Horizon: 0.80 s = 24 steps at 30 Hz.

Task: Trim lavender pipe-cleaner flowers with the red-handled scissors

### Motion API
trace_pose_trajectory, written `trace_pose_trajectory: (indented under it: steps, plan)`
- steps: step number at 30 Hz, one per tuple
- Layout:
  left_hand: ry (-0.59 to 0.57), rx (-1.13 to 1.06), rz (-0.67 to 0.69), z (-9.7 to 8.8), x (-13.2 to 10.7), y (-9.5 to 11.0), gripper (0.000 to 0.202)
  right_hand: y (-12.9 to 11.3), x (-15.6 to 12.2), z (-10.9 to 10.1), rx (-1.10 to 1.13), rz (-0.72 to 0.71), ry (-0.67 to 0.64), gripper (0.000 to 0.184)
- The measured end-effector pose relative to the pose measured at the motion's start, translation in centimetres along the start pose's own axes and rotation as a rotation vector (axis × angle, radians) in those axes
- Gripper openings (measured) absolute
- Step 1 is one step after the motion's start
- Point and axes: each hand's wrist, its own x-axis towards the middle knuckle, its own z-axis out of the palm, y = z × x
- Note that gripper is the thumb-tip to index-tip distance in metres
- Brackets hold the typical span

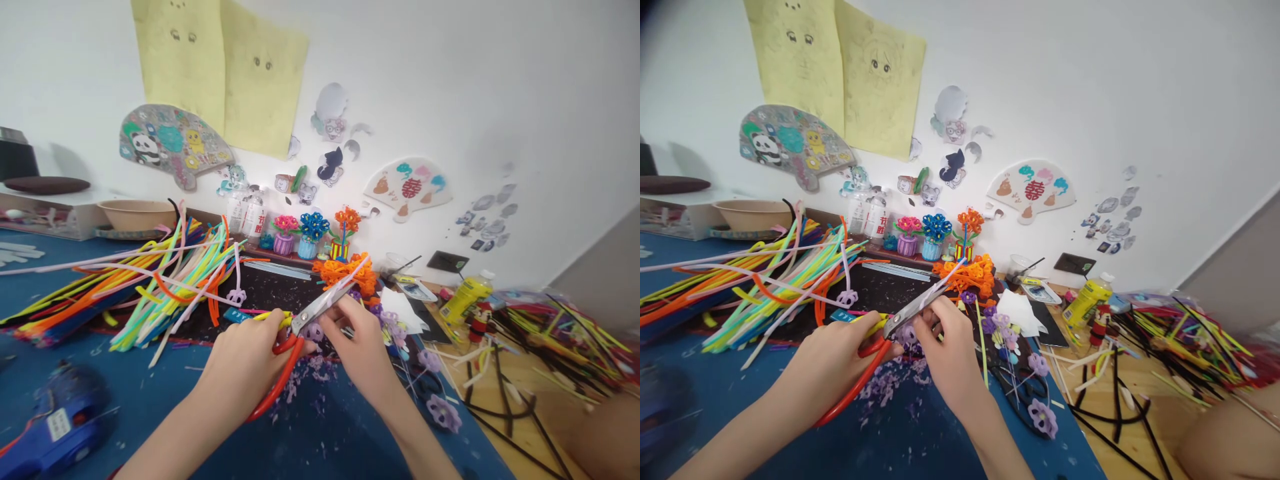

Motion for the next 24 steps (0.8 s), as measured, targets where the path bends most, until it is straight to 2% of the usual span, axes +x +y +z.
trace_pose_trajectory:
  steps: [8,15,24]
  plan:
    - [-0.023,-0.005,0.006,0.11,0.07,-0.15,0.037,0.19,0.17,-0.04,-0.041,-0.018,0.013,0.013]
    - [0.011,-0.028,0.017,0.05,0.05,-0.32,0.046,0.34,0.16,0.07,-0.085,-0.006,0.033,0.013]
    - [-0.014,-0.004,0.030,0.24,0.15,-0.27,0.037,0.14,0.14,0.15,-0.001,0.032,0.038,0.014]
